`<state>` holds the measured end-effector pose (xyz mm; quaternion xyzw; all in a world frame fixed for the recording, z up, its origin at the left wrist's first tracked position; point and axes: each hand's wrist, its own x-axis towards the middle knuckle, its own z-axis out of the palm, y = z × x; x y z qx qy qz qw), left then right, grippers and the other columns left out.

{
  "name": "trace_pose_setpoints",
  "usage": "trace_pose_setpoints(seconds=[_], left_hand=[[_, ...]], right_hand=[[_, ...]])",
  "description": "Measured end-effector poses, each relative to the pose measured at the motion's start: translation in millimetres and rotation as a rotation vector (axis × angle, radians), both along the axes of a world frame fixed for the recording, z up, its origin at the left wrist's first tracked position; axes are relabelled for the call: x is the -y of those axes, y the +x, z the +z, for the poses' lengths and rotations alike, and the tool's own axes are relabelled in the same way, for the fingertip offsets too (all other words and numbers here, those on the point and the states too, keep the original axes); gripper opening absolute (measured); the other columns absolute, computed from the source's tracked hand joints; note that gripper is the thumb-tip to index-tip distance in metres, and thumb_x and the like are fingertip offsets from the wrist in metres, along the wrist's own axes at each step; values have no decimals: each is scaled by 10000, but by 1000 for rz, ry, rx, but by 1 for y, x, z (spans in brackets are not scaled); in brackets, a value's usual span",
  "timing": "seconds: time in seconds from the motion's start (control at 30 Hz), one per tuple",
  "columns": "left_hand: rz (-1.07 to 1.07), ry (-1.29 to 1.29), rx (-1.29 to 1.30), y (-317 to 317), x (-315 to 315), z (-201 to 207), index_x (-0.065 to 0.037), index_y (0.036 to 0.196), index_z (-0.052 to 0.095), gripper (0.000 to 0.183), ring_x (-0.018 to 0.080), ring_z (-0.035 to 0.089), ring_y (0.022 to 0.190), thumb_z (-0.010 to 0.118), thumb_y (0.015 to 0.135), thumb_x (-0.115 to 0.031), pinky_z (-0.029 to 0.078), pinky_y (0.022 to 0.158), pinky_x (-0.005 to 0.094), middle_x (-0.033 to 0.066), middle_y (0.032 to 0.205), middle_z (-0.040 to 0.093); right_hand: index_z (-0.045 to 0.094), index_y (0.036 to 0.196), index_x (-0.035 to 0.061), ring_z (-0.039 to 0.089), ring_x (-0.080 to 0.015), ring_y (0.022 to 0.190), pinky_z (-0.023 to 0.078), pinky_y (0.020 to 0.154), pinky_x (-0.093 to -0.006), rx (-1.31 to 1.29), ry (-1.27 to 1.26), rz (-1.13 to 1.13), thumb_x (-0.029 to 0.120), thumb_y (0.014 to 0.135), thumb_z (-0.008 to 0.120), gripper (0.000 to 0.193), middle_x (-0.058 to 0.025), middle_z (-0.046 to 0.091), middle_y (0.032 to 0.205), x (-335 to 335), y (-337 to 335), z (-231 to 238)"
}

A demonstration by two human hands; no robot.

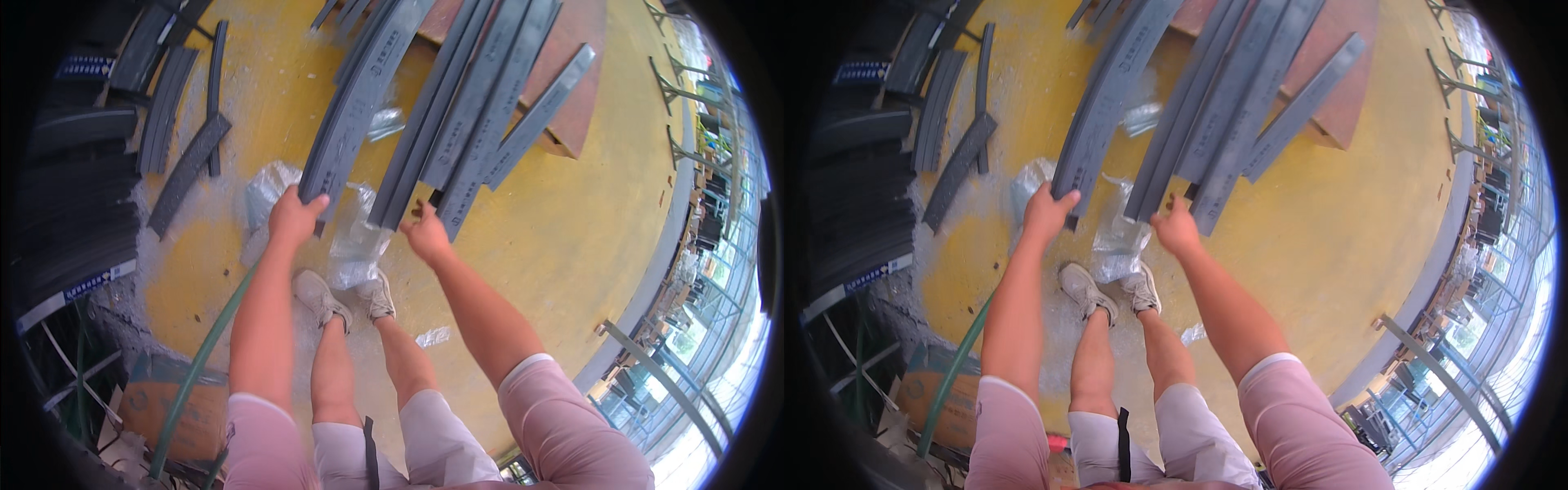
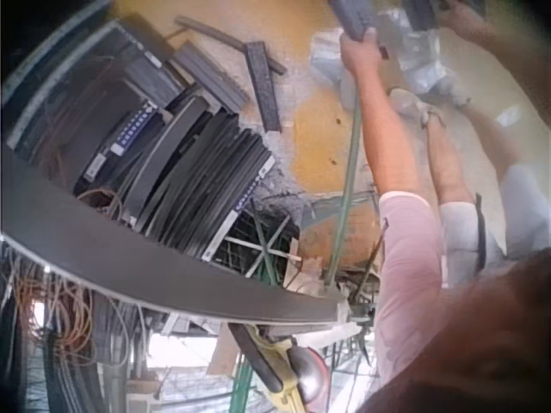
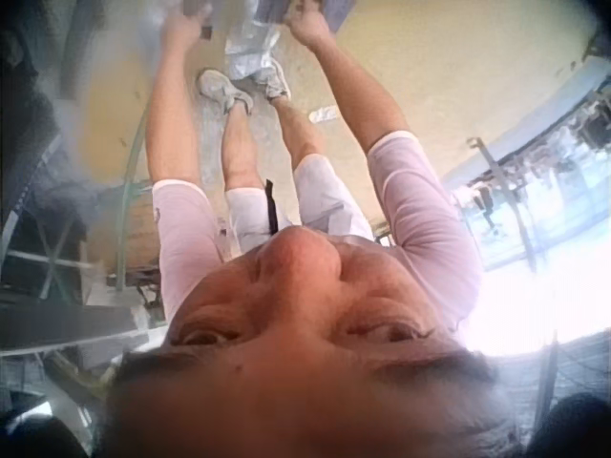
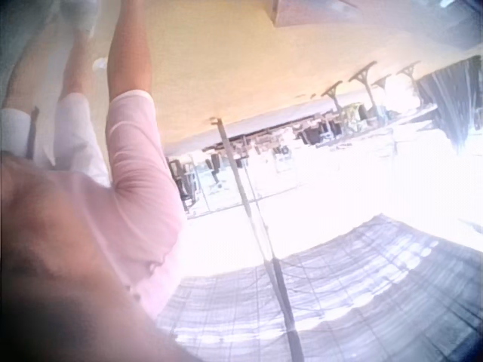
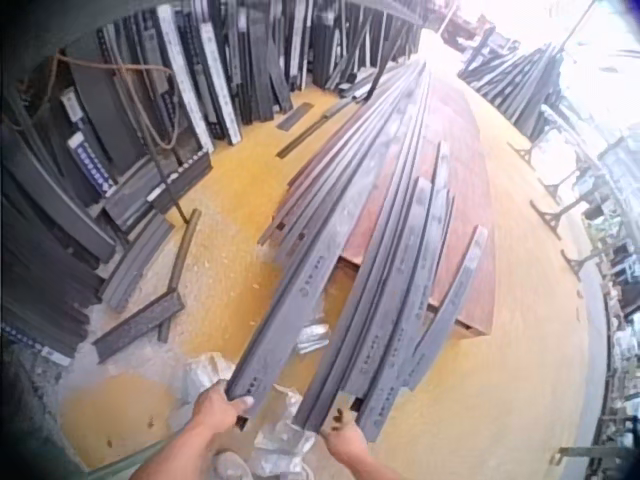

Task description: The person picks up a long metal profile, places it on a miter saw table, and cuts it by pulling down the saw handle. They repeat this with other profiles, placing the cut pieces onto a rack and interacting with a digital control screen between cuts.

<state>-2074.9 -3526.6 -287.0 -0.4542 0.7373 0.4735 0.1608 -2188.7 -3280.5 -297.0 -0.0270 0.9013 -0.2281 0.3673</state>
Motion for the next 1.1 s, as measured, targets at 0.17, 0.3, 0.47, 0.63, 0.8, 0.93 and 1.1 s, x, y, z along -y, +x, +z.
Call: trace_pose_setpoints(seconds=[0.17,0.3,0.47,0.63,0.8,0.93,1.1], left_hand=[[25,39,-96,13,-19,151,85,1176,554,586,385,609,1048,703,804,-343,464,900,417,272,1103,629],[173,284,-237,62,-50,297,59,1069,596,430,310,657,909,722,799,-252,496,825,375,210,974,671],[226,430,-165,146,-96,369,72,1112,587,425,171,610,843,740,805,-180,498,763,320,107,963,662],[159,404,-9,275,-158,401,17,1099,631,451,271,662,894,724,805,-312,505,805,363,147,979,689],[310,429,-12,455,-237,479,-111,1417,397,652,247,631,868,652,819,-155,540,716,387,147,1077,657],[412,457,391,544,-272,617,-49,1409,386,633,225,615,857,636,836,-151,538,717,361,128,1067,643],[545,455,564,584,-316,692,-28,1376,419,615,239,602,955,659,840,-209,519,798,378,135,1130,628]], right_hand=[[514,1280,-17,639,-198,790,521,688,-312,555,-151,-216,180,895,589,439,-133,657,981,-51,44,52],[549,1258,-1,646,-217,876,536,761,-337,657,-161,-87,234,881,591,447,-139,660,1057,-40,70,161],[529,1261,0,658,-245,870,536,779,-381,741,-442,-264,371,952,503,483,-148,662,1064,-25,66,251],[479,1294,-22,629,-294,983,518,826,-433,735,-691,-625,563,960,412,677,-190,632,1143,-9,47,328],[447,1349,56,553,-322,1161,438,970,-484,768,-947,-634,643,918,423,728,-153,545,1321,19,9,381],[422,1385,56,492,-315,1246,347,1061,-496,854,-1107,-560,615,904,484,740,-132,534,1347,32,-36,404],[542,1263,52,547,-317,1132,387,1024,-497,872,-1032,-726,501,883,606,592,-128,591,1252,39,-16,436]])
